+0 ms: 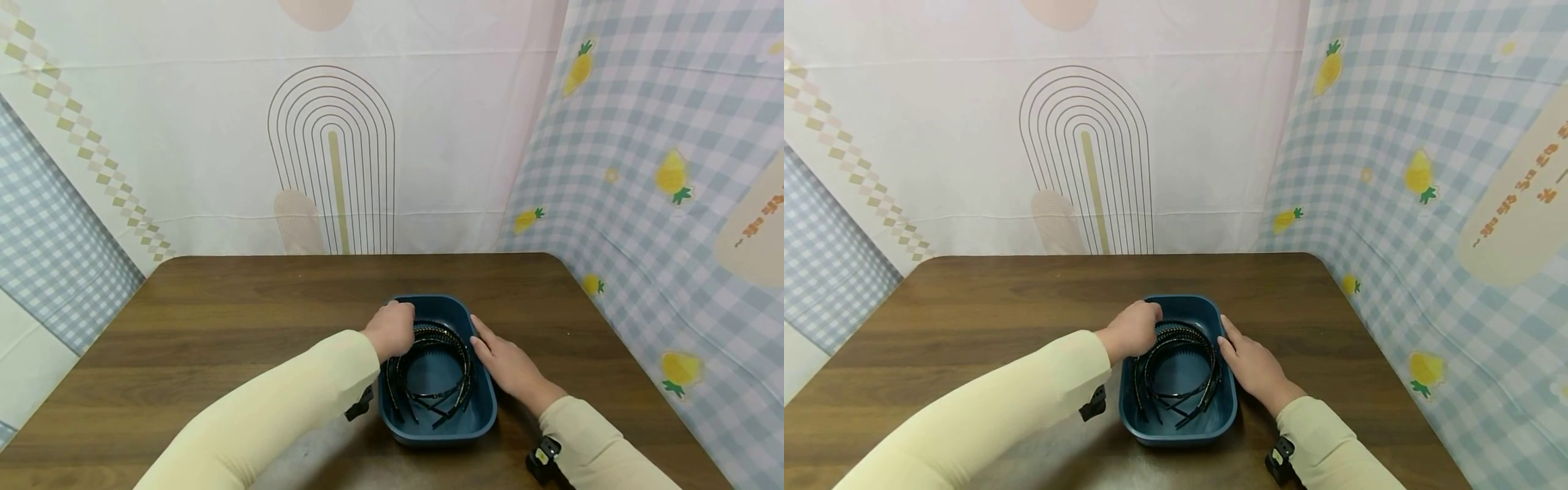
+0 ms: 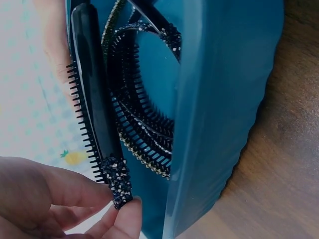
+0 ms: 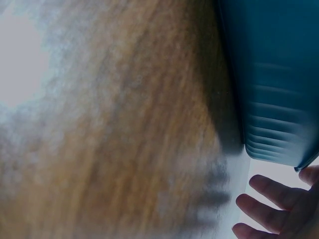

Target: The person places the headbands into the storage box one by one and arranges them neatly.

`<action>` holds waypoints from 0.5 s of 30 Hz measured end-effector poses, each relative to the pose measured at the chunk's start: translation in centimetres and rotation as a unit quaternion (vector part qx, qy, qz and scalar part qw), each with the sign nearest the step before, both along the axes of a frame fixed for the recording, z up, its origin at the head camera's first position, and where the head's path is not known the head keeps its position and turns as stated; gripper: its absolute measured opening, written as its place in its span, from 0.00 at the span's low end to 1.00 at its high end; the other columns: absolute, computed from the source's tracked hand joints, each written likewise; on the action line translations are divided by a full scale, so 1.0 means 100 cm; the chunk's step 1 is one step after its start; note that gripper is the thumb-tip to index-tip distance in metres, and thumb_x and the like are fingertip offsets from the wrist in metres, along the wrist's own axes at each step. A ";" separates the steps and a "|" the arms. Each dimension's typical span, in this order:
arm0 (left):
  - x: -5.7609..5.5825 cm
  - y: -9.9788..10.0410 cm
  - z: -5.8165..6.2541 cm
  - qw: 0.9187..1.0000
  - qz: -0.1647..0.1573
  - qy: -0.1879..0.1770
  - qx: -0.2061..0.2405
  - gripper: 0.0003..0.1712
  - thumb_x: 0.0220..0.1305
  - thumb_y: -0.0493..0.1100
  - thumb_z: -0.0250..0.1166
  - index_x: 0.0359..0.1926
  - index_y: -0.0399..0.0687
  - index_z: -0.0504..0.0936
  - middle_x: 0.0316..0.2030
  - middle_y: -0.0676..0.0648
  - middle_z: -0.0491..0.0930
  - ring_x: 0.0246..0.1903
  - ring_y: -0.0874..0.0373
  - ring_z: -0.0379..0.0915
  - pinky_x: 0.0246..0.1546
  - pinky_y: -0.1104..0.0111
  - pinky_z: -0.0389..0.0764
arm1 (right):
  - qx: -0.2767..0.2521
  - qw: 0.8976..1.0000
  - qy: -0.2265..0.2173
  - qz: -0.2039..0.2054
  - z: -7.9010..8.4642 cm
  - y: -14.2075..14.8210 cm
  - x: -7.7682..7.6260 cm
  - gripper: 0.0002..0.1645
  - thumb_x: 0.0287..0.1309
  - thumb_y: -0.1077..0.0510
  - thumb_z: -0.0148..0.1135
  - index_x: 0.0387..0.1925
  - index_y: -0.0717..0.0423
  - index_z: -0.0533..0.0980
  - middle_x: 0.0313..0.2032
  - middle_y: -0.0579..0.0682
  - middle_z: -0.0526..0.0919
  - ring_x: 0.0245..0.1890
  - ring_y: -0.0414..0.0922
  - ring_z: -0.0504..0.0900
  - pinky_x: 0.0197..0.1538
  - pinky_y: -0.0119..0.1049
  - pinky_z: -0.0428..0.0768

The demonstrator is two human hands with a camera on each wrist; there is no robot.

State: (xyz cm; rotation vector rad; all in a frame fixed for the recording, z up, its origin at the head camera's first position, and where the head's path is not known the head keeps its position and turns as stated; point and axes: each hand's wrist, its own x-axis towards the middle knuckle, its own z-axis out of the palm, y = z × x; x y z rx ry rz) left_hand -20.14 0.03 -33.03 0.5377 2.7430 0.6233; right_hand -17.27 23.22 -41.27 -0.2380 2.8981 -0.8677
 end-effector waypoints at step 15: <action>-0.001 0.008 -0.004 1.000 -0.004 -0.026 -0.013 0.24 0.69 0.30 0.51 0.65 0.37 0.69 0.64 0.34 0.66 0.60 0.41 0.66 0.42 0.61 0.72 | -0.001 1.000 0.004 -0.001 -0.001 0.001 0.000 0.36 0.75 0.40 0.33 0.76 0.51 0.46 0.70 0.61 0.61 0.64 0.63 0.66 0.63 0.63 0.64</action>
